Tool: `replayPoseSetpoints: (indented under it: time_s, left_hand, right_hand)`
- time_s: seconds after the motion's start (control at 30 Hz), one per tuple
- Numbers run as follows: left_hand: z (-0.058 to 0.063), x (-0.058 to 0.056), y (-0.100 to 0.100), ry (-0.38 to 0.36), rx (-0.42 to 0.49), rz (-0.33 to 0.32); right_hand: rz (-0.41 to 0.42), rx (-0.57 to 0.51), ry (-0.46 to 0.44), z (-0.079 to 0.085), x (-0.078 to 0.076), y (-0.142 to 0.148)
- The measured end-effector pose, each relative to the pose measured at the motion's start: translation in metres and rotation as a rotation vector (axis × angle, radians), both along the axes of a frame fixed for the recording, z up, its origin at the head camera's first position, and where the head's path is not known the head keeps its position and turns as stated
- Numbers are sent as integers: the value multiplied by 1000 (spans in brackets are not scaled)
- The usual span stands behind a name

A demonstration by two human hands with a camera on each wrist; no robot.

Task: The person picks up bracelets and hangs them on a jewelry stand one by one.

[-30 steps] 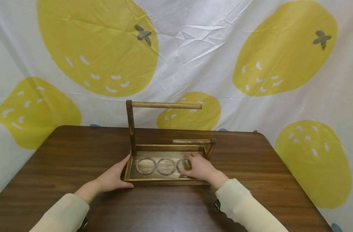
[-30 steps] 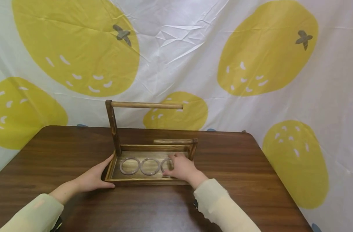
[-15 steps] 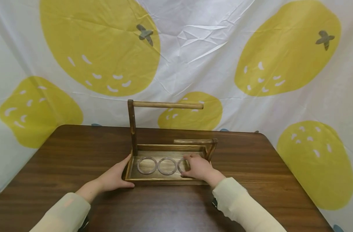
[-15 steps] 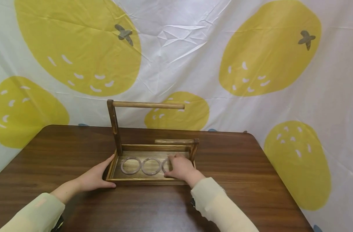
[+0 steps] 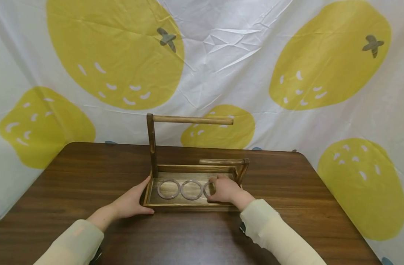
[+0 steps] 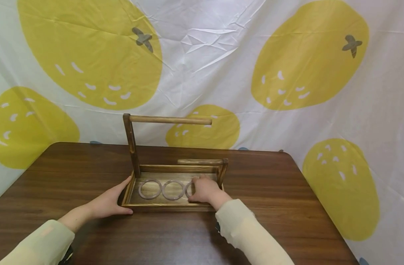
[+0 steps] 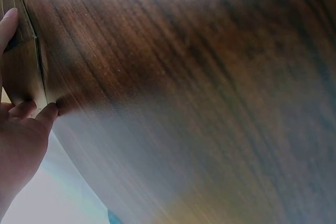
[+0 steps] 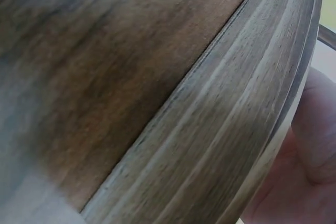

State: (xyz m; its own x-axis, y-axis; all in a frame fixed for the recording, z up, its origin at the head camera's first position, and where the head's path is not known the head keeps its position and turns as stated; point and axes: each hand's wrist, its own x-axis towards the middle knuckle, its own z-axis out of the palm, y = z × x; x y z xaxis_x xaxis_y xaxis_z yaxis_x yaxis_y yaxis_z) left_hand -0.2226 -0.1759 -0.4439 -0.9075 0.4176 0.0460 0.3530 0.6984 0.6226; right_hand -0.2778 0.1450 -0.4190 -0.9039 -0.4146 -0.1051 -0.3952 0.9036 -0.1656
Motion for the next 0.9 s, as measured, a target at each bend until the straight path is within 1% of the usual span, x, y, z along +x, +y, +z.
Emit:
replayPoseSetpoints:
  time_s: [0.13, 0.3, 0.57, 0.73, 0.9]
  left_hand:
    - [0, 0, 0, -2, 4, -4]
    - [1, 0, 0, -25, 19, -3]
    - [5, 2, 1, -19, 19, -8]
    - [4, 2, 1, -29, 14, -2]
    - [3, 1, 0, -24, 10, -1]
  right_hand:
    - [15, 7, 0, 0, -1, -2]
    - [25, 19, 21, -2, -1, -4]
    - [26, 30, 47, -5, 0, -4]
    - [29, 16, 44, -4, 0, -3]
    - [27, -24, 47, -3, 1, -1]
